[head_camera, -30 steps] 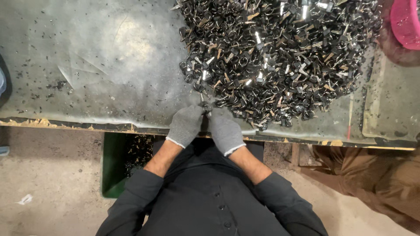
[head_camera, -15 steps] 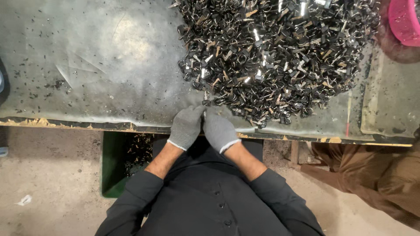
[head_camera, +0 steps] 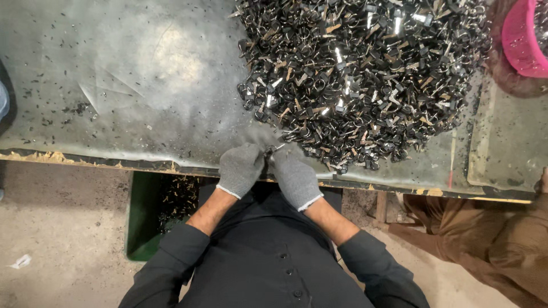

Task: The person, wearing gloves, sits at a workbench in front of a large pile of small black metal pieces. They pick up individual pieces, briefly handle and look at each one, and place selected pieces into a pink bucket beside the pile, repeating this sorting cycle throughout the clip.

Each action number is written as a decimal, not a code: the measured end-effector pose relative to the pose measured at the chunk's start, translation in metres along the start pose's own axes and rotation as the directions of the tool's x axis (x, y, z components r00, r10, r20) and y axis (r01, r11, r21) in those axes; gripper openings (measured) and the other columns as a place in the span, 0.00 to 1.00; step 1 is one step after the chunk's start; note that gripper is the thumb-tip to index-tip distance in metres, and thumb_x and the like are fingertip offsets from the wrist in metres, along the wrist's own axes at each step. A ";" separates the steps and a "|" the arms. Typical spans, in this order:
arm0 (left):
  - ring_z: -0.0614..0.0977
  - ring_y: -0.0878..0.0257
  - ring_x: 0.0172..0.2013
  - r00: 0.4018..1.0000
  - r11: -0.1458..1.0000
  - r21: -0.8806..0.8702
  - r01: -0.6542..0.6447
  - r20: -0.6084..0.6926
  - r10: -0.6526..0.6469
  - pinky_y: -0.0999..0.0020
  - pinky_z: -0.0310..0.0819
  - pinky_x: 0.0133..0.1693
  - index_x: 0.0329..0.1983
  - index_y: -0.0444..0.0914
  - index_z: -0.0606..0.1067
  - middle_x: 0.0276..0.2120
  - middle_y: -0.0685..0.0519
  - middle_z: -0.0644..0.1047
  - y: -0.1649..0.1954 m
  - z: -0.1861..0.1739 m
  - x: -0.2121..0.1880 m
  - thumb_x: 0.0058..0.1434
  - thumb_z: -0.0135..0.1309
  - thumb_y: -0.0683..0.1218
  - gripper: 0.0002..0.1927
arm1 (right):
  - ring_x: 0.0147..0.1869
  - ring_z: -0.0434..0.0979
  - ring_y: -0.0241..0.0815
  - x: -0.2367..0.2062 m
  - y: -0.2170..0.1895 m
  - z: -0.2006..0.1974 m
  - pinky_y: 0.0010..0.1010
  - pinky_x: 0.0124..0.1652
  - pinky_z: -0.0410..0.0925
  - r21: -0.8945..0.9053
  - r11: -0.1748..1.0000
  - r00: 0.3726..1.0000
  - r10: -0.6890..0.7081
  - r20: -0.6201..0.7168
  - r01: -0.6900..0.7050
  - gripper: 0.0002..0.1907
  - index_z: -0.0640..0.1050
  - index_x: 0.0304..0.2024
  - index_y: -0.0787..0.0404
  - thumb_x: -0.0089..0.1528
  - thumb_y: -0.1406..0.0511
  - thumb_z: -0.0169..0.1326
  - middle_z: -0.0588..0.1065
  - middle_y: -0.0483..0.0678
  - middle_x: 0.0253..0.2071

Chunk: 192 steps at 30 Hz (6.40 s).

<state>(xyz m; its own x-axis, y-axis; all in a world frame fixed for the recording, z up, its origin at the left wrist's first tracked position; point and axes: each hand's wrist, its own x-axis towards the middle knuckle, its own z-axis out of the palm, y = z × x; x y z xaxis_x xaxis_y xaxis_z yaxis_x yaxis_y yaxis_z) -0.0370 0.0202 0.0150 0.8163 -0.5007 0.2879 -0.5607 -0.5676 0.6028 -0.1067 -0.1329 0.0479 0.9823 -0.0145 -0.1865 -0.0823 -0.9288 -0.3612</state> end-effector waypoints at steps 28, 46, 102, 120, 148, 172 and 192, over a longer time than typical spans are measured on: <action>0.83 0.45 0.41 0.954 0.987 -0.084 0.137 0.280 -0.109 0.52 0.75 0.44 0.44 0.39 0.80 0.38 0.43 0.81 -0.008 -0.015 0.044 0.57 0.59 0.43 0.11 | 0.45 0.81 0.64 0.016 -0.008 0.004 0.50 0.42 0.74 0.039 0.998 0.962 0.035 0.270 -0.047 0.20 0.70 0.54 0.68 0.64 0.61 0.52 0.78 0.66 0.40; 0.81 0.41 0.38 0.975 0.997 -0.080 0.009 0.221 0.009 0.46 0.74 0.40 0.45 0.39 0.80 0.34 0.42 0.81 -0.006 -0.006 0.027 0.53 0.55 0.38 0.15 | 0.53 0.80 0.61 0.021 -0.002 0.011 0.48 0.53 0.74 -0.040 0.996 0.996 0.081 0.039 -0.080 0.14 0.71 0.52 0.69 0.68 0.65 0.49 0.77 0.62 0.44; 0.82 0.45 0.35 0.973 0.997 -0.043 0.064 0.224 -0.052 0.51 0.76 0.37 0.40 0.40 0.79 0.34 0.46 0.79 -0.004 -0.008 0.015 0.56 0.58 0.42 0.08 | 0.55 0.76 0.62 0.017 0.001 -0.022 0.49 0.49 0.73 0.208 0.962 0.972 0.137 0.192 -0.177 0.33 0.59 0.70 0.59 0.64 0.62 0.52 0.71 0.65 0.54; 0.82 0.49 0.33 0.998 0.991 -0.135 0.002 0.057 0.006 0.53 0.77 0.36 0.48 0.42 0.80 0.31 0.48 0.79 0.006 -0.002 0.010 0.55 0.56 0.37 0.17 | 0.52 0.80 0.56 0.005 -0.003 0.001 0.42 0.40 0.76 -0.148 0.987 0.993 -0.070 -0.096 0.056 0.09 0.73 0.45 0.63 0.62 0.68 0.52 0.76 0.57 0.47; 0.79 0.47 0.26 0.998 0.993 0.104 -0.058 0.031 0.055 0.51 0.72 0.30 0.26 0.41 0.74 0.25 0.48 0.75 0.005 0.006 -0.008 0.53 0.60 0.43 0.05 | 0.40 0.81 0.63 0.007 0.011 0.015 0.50 0.39 0.75 0.137 0.985 0.981 0.081 0.177 -0.106 0.15 0.69 0.50 0.70 0.69 0.63 0.51 0.76 0.66 0.40; 0.81 0.48 0.40 0.973 0.990 0.099 0.103 0.196 -0.121 0.51 0.75 0.42 0.47 0.39 0.77 0.36 0.45 0.79 0.035 0.002 0.058 0.55 0.63 0.54 0.20 | 0.42 0.83 0.61 0.005 0.015 0.012 0.45 0.44 0.76 0.005 0.998 0.997 -0.056 0.050 0.056 0.32 0.64 0.63 0.76 0.59 0.67 0.54 0.74 0.73 0.51; 0.83 0.48 0.37 0.997 0.924 -0.380 -0.039 0.053 0.064 0.57 0.77 0.40 0.42 0.37 0.80 0.35 0.46 0.81 0.038 -0.026 0.002 0.54 0.59 0.37 0.12 | 0.45 0.77 0.43 -0.016 0.029 -0.014 0.33 0.45 0.74 0.847 0.527 0.997 0.060 0.038 -0.064 0.35 0.66 0.62 0.65 0.55 0.65 0.65 0.77 0.51 0.45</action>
<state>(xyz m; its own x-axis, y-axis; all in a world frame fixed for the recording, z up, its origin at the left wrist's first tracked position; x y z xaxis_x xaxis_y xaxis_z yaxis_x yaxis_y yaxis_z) -0.0532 0.0154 0.0578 0.7704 -0.5700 0.2855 -0.4971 -0.2567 0.8289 -0.1224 -0.1645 0.0534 0.9685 -0.0565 -0.2426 -0.2488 -0.1753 -0.9525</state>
